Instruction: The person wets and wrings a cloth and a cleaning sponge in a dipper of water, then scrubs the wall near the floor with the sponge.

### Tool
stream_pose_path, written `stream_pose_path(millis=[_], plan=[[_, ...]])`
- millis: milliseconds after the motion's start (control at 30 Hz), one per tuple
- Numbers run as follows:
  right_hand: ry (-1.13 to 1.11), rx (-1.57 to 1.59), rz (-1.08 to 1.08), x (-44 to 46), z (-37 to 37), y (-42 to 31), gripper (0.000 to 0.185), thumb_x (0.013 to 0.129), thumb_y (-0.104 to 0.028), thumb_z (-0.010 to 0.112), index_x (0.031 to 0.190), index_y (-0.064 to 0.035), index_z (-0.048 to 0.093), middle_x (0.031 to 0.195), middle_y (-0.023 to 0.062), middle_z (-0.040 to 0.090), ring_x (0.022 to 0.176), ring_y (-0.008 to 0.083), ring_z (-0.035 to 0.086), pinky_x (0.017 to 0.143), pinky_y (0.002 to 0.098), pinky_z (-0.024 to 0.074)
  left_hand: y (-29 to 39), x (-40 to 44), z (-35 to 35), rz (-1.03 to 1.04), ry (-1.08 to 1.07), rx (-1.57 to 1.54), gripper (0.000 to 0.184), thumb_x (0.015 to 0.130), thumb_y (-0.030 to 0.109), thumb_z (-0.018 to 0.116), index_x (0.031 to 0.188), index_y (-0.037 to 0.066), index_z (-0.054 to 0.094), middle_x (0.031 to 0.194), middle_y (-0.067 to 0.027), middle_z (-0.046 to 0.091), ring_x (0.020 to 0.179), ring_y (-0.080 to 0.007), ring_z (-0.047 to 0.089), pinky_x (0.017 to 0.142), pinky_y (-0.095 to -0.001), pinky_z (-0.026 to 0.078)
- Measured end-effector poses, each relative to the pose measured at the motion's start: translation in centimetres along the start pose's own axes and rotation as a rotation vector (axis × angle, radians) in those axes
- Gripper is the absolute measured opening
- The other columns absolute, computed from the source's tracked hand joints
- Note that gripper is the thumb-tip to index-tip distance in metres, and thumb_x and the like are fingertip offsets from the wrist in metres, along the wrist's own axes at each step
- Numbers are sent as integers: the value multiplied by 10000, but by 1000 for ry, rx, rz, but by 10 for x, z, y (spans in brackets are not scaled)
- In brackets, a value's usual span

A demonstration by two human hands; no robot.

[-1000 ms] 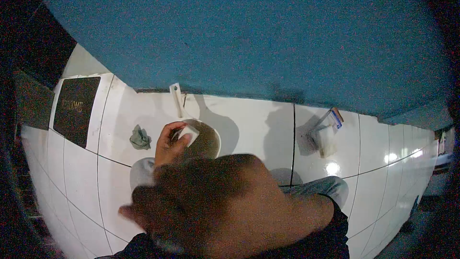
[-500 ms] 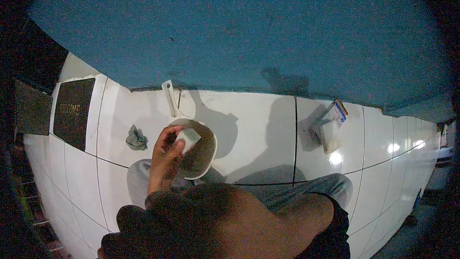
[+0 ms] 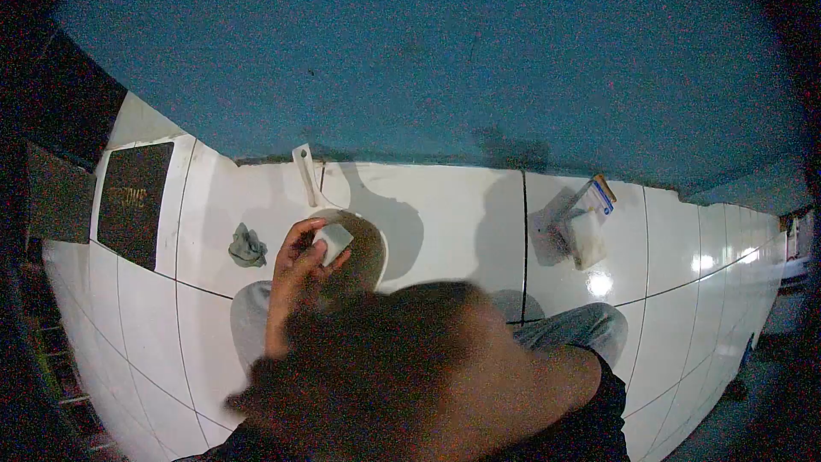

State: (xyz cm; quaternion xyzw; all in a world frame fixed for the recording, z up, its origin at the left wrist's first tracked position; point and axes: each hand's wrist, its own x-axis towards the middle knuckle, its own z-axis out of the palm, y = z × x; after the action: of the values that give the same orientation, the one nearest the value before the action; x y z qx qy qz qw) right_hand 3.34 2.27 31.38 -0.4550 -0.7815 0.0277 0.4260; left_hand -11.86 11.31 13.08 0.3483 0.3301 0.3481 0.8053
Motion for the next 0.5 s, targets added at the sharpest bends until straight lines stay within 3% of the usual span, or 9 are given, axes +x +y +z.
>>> stream_pose_path(millis=[67, 100, 167, 233, 367, 467, 500], plan=[[-262, -20, 300, -8, -10, 2, 182, 712, -231, 588, 764, -59, 560, 639, 82, 538, 556, 242, 550, 474, 341, 438, -5, 3, -9, 0, 30, 51, 286, 748, 32, 591, 1016, 56, 495, 1006, -32, 474, 912, -128, 485, 721, -255, 454], [-393, -31, 451, -14, -14, 4, 181, 750, -244, 565, 787, -68, 552, 653, 85, 543, 587, 272, 563, 511, 365, 453, -2, 1, -7, 6, 30, 51, 286, 748, 32, 591, 1016, 56, 495, 1006, -32, 474, 912, -128, 485, 721, -255, 454], [-285, -106, 583, -48, 1, 29, 246, 768, -296, 551, 754, -53, 519, 667, 96, 548, 614, 296, 562, 527, 380, 448, 2, -2, 0, 24, 32, 65, 318, 723, -9, 597, 1017, 66, 501, 975, -13, 476, 881, -104, 472, 694, -215, 416], [-381, -225, 749, -78, 8, 45, 279, 786, -323, 523, 762, -46, 501, 695, 122, 552, 646, 307, 564, 540, 393, 445, 0, -2, 4, 57, 15, 75, 331, 713, -17, 607, 1015, 65, 501, 965, -9, 477, 871, -100, 469, 708, -211, 404], [-610, -440, 858, -174, 34, 77, 287, 762, -322, 558, 756, -38, 513, 717, 126, 557, 669, 305, 564, 568, 408, 434, -9, 0, 5, 142, -28, 276, 372, 683, -42, 635, 1012, 57, 494, 964, -5, 480, 863, -92, 465, 740, -209, 380], [-645, -424, 911, -222, 48, 81, 279, 755, -331, 558, 791, -55, 544, 744, 119, 568, 707, 313, 562, 614, 413, 453, -10, -6, 18, 207, -73, 434, 369, 685, -26, 649, 1007, 51, 485, 971, -10, 483, 892, -104, 470, 762, -220, 383], [-780, -375, 885, -225, 49, 78, 263, 750, -327, 562, 809, -70, 556, 747, 118, 570, 727, 312, 560, 645, 413, 453, -12, -8, 20, 218, -82, 440, 369, 685, -26, 649, 1007, 51, 485, 971, -10, 483, 892, -104, 470, 762, -220, 383]])
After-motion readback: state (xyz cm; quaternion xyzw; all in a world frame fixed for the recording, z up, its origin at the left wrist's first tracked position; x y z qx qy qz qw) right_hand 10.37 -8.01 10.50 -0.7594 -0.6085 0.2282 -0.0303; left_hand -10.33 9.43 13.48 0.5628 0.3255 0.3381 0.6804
